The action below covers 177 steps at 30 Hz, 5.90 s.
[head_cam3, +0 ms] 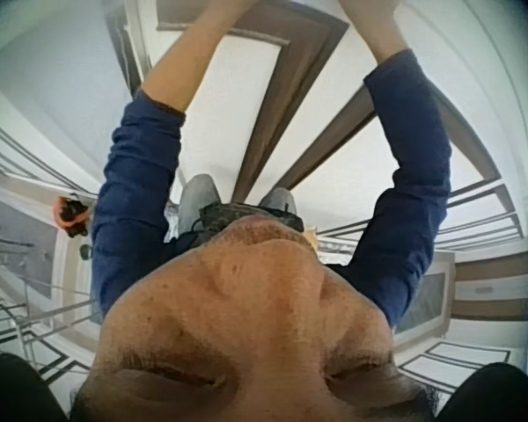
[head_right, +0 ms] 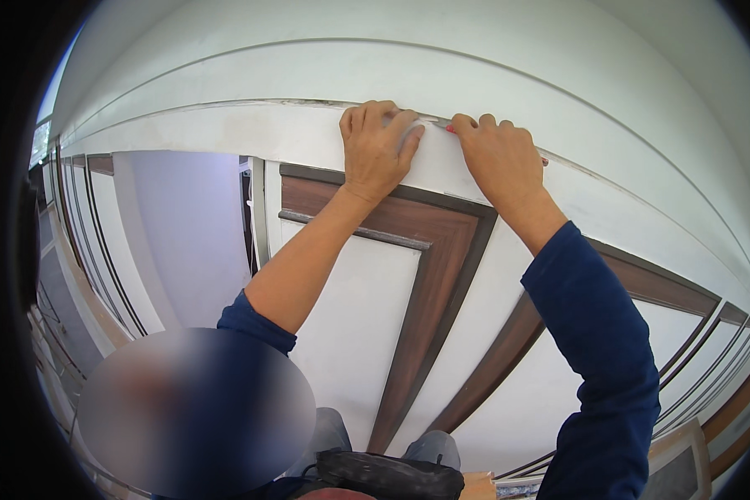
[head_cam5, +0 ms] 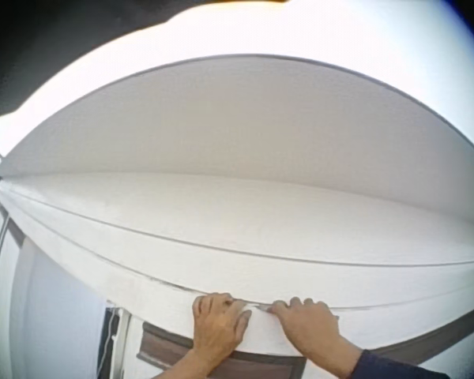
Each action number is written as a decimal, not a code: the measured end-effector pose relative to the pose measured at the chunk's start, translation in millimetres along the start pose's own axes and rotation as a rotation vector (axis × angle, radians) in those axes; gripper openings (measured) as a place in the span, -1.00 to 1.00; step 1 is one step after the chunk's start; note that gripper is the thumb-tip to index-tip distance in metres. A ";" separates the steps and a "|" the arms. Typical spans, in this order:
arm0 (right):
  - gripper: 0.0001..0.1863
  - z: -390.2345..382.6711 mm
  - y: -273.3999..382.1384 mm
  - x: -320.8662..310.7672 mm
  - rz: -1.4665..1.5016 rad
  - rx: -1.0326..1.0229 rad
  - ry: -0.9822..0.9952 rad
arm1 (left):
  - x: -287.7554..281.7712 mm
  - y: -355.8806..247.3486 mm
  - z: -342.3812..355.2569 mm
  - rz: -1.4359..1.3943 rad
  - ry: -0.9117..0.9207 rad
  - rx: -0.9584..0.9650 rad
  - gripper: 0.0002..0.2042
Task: The person uses a red utility knife to trim and scrape along the edges of white ceiling molding. They work along curved and straight sections, occasionally wiping the surface with their hand. Other workers are visible in the background.
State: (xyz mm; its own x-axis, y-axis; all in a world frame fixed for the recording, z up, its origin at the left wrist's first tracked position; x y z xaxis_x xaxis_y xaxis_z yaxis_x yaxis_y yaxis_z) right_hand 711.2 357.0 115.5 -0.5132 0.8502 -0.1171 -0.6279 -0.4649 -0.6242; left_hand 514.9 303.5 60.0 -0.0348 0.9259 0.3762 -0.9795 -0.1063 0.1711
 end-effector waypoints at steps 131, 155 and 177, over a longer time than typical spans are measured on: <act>-0.81 107.9 83.7 -13.1 0.053 -0.144 0.155 | -56.2 99.4 -38.6 0.275 -0.043 -0.487 -0.40; -0.57 43.5 -2.6 62.1 0.143 0.093 -0.652 | -105.1 12.7 -83.6 -0.581 0.613 0.458 -0.62; -0.54 40.7 -17.7 64.9 0.164 0.202 -0.754 | -77.0 100.9 2.1 0.164 0.203 0.129 -0.61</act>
State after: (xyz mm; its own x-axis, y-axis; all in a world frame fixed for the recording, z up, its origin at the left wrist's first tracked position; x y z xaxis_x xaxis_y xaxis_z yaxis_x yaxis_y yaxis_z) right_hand 665.2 410.3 150.4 -0.8203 0.4046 0.4043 -0.5672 -0.6666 -0.4836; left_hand 419.1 220.8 50.2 -0.2426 0.9448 0.2203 -0.9247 -0.2939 0.2422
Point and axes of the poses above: each hand's wrist, its own z-axis towards the middle knuckle, its own x-axis out of the palm, y = z × x, the point moved 1 cm from there along z, towards the middle knuckle, and after that the axes turned 6 degrees about -y, right-handed, at the moved point
